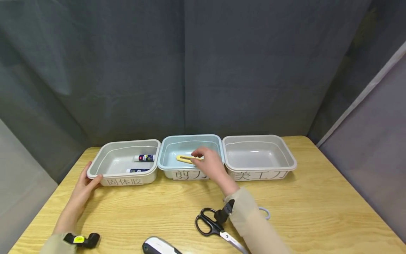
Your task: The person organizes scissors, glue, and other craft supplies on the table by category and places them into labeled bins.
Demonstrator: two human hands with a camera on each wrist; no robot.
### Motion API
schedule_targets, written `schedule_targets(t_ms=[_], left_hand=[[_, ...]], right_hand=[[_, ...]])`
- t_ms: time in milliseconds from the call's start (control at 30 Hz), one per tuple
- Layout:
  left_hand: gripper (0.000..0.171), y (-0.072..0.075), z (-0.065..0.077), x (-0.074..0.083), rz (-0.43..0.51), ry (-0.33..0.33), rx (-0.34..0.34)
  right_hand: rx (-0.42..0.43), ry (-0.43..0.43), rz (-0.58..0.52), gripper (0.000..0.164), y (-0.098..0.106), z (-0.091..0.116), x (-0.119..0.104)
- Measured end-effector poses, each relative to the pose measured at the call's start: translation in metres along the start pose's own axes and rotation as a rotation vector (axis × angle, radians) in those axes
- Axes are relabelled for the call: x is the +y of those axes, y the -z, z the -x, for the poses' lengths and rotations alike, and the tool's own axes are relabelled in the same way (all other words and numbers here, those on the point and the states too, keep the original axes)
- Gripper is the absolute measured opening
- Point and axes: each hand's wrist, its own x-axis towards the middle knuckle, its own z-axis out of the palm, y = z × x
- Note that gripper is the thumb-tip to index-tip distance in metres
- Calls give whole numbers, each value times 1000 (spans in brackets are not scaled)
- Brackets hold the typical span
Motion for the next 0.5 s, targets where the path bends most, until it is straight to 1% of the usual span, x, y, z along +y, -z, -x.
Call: schedule_targets(t_ms=[33, 167, 367, 500], left_hand=[[80, 0, 0, 0, -1, 0, -2], [80, 0, 0, 1, 4, 4, -2], [80, 0, 0, 1, 13, 6, 7], [80, -1, 0, 2, 21, 3, 4]], right_hand=[[9, -15, -5, 19, 0, 3, -1], [30, -29, -14, 20, 1, 13, -6], [35, -16, -22, 21, 0, 30, -14], [48, -7, -15, 21, 0, 37, -17]])
